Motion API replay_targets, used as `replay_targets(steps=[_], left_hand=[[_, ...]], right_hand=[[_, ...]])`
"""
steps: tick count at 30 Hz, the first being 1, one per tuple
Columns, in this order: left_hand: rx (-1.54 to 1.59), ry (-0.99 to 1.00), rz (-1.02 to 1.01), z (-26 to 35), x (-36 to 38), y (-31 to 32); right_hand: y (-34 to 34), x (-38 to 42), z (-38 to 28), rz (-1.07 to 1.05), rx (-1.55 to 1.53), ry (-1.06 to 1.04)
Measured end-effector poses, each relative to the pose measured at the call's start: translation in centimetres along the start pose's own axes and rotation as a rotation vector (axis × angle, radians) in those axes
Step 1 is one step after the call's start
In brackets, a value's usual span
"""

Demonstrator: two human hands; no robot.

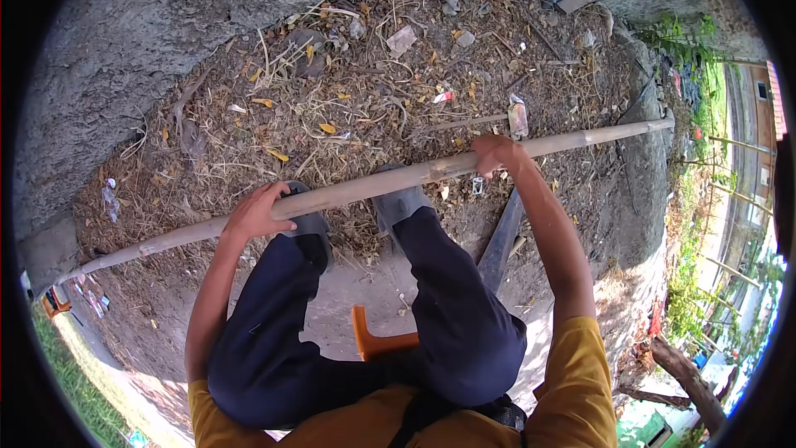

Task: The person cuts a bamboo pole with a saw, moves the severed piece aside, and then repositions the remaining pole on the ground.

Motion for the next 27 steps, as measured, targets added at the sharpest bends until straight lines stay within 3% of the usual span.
replay_targets(steps=[6,9,11,13,15,16,18,19,20,22,23,25,27], left_hand=[[-0.258,0.239,0.012,5.6,-1.4,2.3],[-0.336,0.262,0.028,7.9,-3.7,5.1],[-0.307,0.240,0.019,8.1,-6.7,7.5],[-0.252,0.129,0.079,8.0,-8.8,9.3],[-0.249,0.112,0.092,8.9,-8.1,9.3],[-0.239,0.087,0.117,9.4,-7.6,9.1],[-0.216,0.062,0.156,9.5,-7.2,9.0],[-0.212,0.069,0.129,9.1,-7.6,8.9],[-0.211,0.080,0.106,9.2,-8.0,8.4],[-0.191,0.087,0.128,9.9,-7.1,7.9],[-0.169,0.086,0.132,10.4,-7.1,7.5],[-0.148,0.064,0.097,10.4,-7.4,6.8],[-0.142,0.090,0.179,10.6,-7.4,6.4]], right_hand=[[0.8,-0.3,0.0,0.048,-0.045,0.020],[1.4,-0.2,0.3,0.094,-0.080,-0.005],[1.6,0.8,0.2,0.251,-0.165,-0.039],[3.6,0.6,0.5,0.266,-0.172,-0.038],[7.1,2.4,-0.3,0.962,-0.202,0.109],[7.8,5.2,-1.2,1.139,-0.329,0.113],[12.3,8.0,-2.6,1.301,-0.512,0.255],[16.0,8.7,-3.5,1.192,-0.601,0.368],[19.5,10.1,-5.4,1.325,-0.694,0.482],[28.2,11.8,-8.8,1.144,-0.807,0.608],[32.1,12.7,-10.7,1.077,-0.783,0.606],[43.4,10.5,-13.9,0.724,-1.101,0.446],[42.4,13.6,-16.4,0.514,-1.142,0.418]])
Point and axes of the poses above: each hand's wrist, its own x-axis away from the middle knuckle, its own y-axis out of the palm, z = x × y, the point moved 1 cm from there along -x, towards the middle knuckle, and after that the axes turned 11 degrees about x, right-handed, at the moved point
